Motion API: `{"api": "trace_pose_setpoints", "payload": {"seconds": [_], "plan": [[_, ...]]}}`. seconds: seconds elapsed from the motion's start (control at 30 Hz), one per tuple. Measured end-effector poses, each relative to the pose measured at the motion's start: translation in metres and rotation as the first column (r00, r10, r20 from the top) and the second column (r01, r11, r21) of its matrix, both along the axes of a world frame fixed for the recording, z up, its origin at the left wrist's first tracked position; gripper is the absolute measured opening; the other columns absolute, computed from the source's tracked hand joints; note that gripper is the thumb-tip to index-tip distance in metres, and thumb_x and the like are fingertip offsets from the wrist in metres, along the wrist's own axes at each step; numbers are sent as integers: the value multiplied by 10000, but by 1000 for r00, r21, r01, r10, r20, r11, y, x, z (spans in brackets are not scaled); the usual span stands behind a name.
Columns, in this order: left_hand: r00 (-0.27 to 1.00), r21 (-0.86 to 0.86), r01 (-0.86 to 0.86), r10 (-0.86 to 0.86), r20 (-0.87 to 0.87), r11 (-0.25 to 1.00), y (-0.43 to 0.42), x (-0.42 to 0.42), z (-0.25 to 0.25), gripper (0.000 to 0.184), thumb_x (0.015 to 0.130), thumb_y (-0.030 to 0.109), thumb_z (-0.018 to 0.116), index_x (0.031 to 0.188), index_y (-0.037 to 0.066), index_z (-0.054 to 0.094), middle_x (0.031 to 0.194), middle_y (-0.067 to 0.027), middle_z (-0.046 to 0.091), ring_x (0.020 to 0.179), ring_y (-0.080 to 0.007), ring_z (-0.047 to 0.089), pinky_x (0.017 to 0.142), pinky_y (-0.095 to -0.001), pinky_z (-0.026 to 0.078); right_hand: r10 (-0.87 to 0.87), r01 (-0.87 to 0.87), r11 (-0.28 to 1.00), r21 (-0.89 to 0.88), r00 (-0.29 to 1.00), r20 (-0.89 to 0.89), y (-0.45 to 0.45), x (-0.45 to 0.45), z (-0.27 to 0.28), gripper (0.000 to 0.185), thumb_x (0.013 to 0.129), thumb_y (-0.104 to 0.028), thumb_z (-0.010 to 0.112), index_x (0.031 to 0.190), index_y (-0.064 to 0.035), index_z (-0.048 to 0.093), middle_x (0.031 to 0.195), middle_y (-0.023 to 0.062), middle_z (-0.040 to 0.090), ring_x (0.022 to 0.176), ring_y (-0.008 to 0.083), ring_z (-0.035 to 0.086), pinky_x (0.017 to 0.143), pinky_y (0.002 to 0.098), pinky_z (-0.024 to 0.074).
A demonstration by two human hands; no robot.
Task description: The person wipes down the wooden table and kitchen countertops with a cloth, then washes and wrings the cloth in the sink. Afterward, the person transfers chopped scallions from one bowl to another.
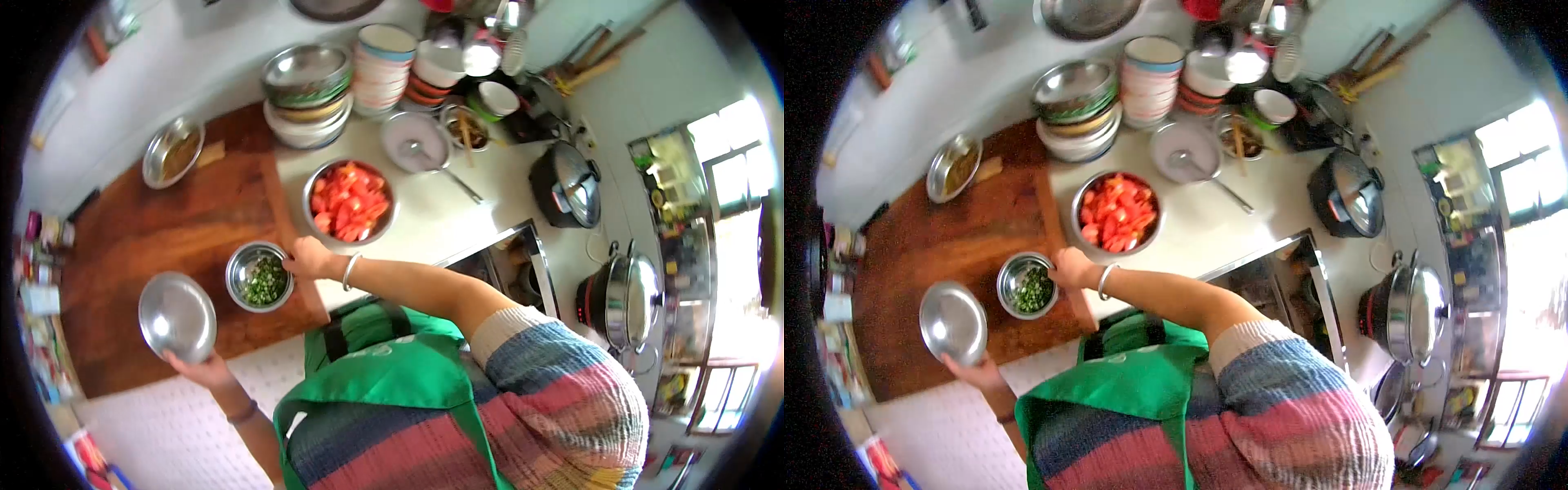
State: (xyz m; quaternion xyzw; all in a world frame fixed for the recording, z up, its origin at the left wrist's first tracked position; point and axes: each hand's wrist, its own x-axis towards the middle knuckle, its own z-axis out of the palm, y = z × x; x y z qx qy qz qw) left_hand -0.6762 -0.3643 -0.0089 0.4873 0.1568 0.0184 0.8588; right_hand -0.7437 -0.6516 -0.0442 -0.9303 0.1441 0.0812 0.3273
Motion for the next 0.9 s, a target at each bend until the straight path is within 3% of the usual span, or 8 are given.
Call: {"api": "trace_pose_setpoints", "payload": {"seconds": [0.03,0.13,0.33,0.47,0.53,0.7,0.8,0.9], "plan": [[999,-27,43,-42,34,999,-7,-7,9,615,898,492,451,1370,113,340,1333,-86,432,1203,-230,455,945,-355,426,-21,20,999,26,999,46,-12,-9,7,278,776,-296,561,788,-38,661,772,222,627,743,360,617,685,443,491],[998,-56,60,-61,-26,997,-30,-8,26,588,910,451,446,1363,88,352,1364,-98,397,1252,-244,397,1027,-394,333,-161,149,985,89,976,147,-55,-45,22,229,774,-252,570,765,-33,636,737,217,617,726,372,608,661,446,485],[991,-9,76,-77,-107,997,-84,-19,37,632,869,488,504,1351,98,377,1339,-96,429,1235,-249,419,1009,-406,346,-571,562,817,125,820,45,-186,-143,64,280,767,-283,569,770,-18,659,715,191,641,699,357,631,680,423,510],[983,10,120,-118,-138,993,-123,-29,36,621,869,507,491,1353,137,369,1343,-74,432,1225,-242,436,980,-406,380,-830,841,542,-1,535,158,-293,-219,66,268,794,-258,554,777,-18,674,674,154,652,641,277,652,649,369,522],[979,15,155,-152,-133,988,-145,-39,39,625,865,511,494,1351,140,369,1337,-74,437,1223,-240,439,970,-410,389,-935,925,354,137,344,92,-345,-255,65,269,801,-243,553,762,-4,671,645,122,652,588,207,642,621,346,520],[971,43,215,-209,-117,976,-200,-64,43,626,860,514,497,1351,147,368,1319,-71,454,1207,-239,456,945,-410,412,-995,901,-44,431,-77,60,-449,-308,31,322,824,-220,558,668,52,632,574,102,611,491,163,594,500,323,483],[961,26,257,-253,-114,966,-226,-76,42,621,861,510,498,1350,150,370,1314,-67,461,1196,-241,468,935,-408,422,-988,936,-152,317,-150,-31,-490,-323,9,208,792,-111,539,677,52,600,607,82,592,489,141,550,430,267,440],[962,31,256,-251,-108,966,-252,-100,51,620,860,509,500,1349,149,373,1318,-66,460,1193,-243,472,933,-406,426,-907,634,-359,685,-410,-96,-515,-323,-33,179,836,-57,491,706,58,535,599,111,546,465,168,532,389,295,414]]}}
